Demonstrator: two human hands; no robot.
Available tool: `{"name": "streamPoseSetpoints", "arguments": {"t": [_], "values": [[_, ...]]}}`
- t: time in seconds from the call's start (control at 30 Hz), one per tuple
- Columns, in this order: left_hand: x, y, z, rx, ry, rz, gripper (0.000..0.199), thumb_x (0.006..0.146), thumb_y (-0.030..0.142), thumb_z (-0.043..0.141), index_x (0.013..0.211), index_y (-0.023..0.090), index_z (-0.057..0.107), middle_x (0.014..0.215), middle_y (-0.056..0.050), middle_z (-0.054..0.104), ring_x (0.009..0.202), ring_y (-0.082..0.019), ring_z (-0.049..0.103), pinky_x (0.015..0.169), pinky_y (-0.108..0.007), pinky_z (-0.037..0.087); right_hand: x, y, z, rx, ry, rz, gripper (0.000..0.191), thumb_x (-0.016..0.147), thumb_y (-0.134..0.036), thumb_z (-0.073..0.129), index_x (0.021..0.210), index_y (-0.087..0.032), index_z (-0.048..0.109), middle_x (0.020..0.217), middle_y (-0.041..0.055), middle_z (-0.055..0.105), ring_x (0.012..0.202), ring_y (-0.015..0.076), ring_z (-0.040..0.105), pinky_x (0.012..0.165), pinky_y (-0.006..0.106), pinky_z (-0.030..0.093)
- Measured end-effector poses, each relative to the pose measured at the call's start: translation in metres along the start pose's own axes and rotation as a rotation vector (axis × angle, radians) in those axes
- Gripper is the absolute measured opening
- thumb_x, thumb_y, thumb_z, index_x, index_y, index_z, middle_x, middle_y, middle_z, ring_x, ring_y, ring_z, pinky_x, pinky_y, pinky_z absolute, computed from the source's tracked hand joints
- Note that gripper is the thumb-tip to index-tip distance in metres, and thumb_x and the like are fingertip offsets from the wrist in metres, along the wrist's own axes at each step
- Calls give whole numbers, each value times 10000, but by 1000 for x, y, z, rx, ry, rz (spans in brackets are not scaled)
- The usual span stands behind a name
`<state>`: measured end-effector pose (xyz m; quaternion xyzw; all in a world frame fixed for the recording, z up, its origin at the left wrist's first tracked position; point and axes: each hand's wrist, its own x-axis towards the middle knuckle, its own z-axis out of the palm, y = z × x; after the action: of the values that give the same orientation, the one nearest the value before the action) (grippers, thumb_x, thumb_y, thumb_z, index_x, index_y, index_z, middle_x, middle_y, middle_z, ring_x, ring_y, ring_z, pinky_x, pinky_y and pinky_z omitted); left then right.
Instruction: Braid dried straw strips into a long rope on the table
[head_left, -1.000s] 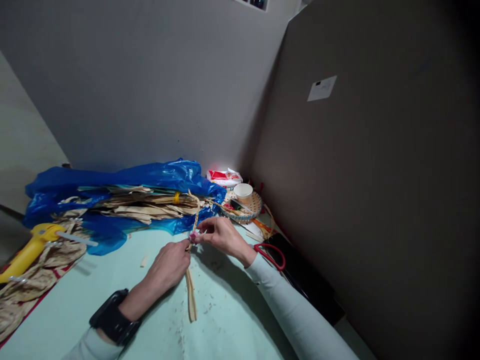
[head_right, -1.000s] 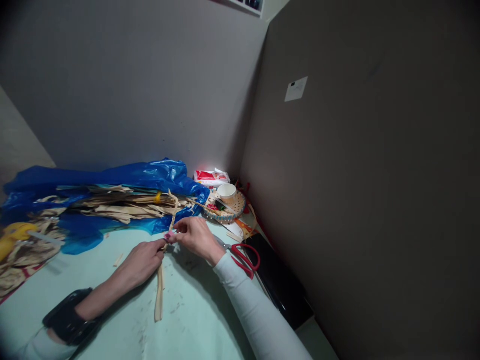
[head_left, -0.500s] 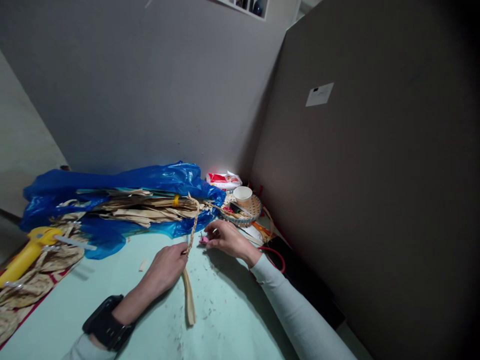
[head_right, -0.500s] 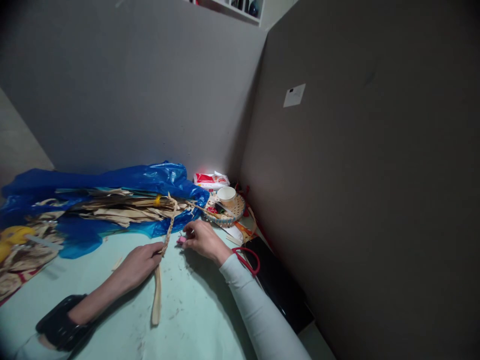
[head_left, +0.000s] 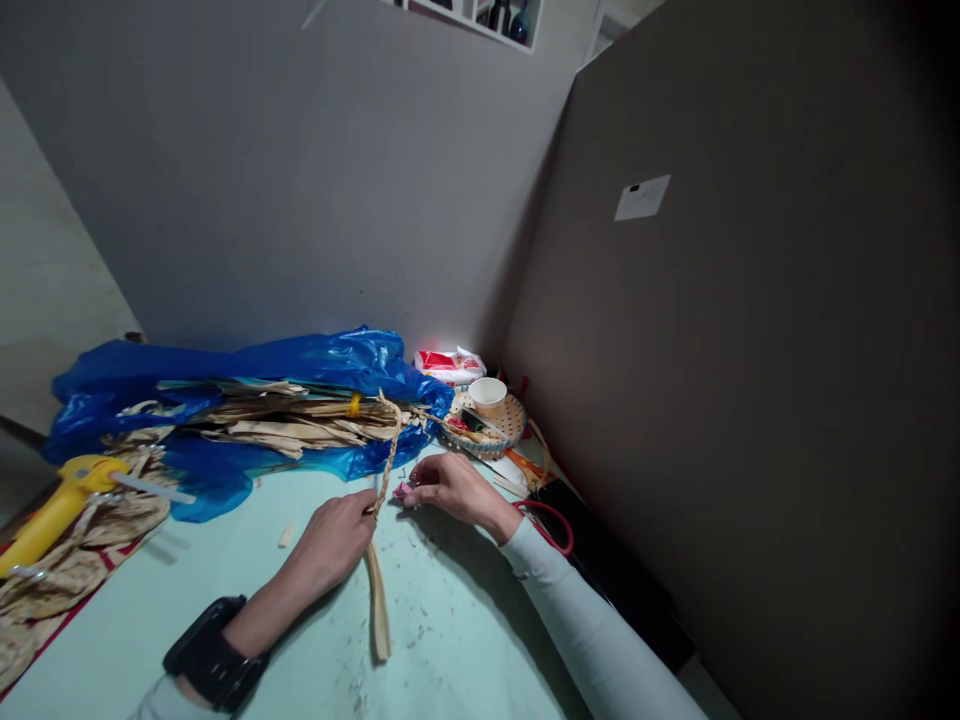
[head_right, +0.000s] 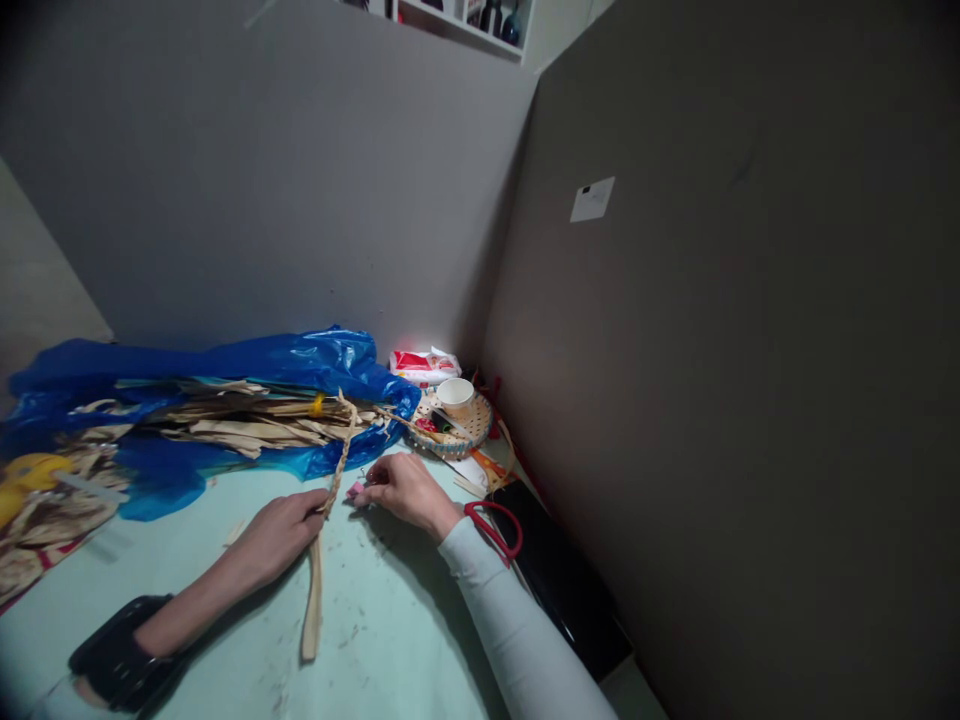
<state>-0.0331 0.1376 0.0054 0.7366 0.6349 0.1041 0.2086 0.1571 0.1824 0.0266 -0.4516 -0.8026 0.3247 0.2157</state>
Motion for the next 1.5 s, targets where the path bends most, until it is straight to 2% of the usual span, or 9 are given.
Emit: {"name": "streamPoseSetpoints", "arguments": {"t": [0.17,0.37,0.6,0.77,0.97,1.13,1.33,1.5], "values": [[-1,1,-1,7,-2,17,241,843,120,385,782,216,597,898,-76,743,864,-234,651,702,-284,365,-3,-5,2,6,95,-30,153,808,-252,705,819,-101,733,636,-6,630,614,111,494,565,212,308],[-2,2,0,49,3,26,241,838,135,373,793,215,595,886,-95,740,862,-262,654,686,-306,355,-1,-2,10,24,135,-83,148,822,-236,669,791,-130,767,661,5,695,610,122,525,600,217,337],[-6,5,-2,71,-9,36,346,816,101,359,995,190,641,995,-122,762,924,-293,677,725,-329,389,1,-4,12,27,137,-131,157,818,-253,681,769,-141,779,602,-19,644,584,107,478,582,211,314],[-6,5,-2,85,-19,41,383,812,86,362,1057,175,643,1046,-129,755,971,-297,673,767,-336,408,-1,-8,11,26,122,-135,165,833,-244,665,769,-132,768,642,-17,644,612,106,478,603,213,311],[-5,4,-3,84,-20,37,341,841,110,374,1031,208,639,1060,-102,751,1003,-269,668,794,-317,415,0,-9,6,29,56,-100,259,829,-346,680,755,-104,735,567,-42,523,566,90,396,529,216,261],[-3,4,-3,76,-19,30,272,827,122,375,874,213,626,961,-96,754,938,-263,669,743,-310,406,0,-7,-1,26,45,-85,211,786,-311,727,800,-100,731,620,-31,569,597,96,457,534,209,274],[-2,5,-4,93,-12,10,241,794,96,387,809,205,602,906,-106,742,890,-264,662,721,-318,394,-7,-3,-1,32,83,-114,220,795,-322,725,781,-103,747,570,-49,520,580,87,400,553,214,275],[-2,9,-8,98,-37,21,282,809,95,391,889,216,634,969,-86,749,949,-251,662,771,-305,416,-10,-1,7,87,165,-118,231,795,-325,729,841,-106,788,583,-32,566,603,100,444,581,205,315]]}}
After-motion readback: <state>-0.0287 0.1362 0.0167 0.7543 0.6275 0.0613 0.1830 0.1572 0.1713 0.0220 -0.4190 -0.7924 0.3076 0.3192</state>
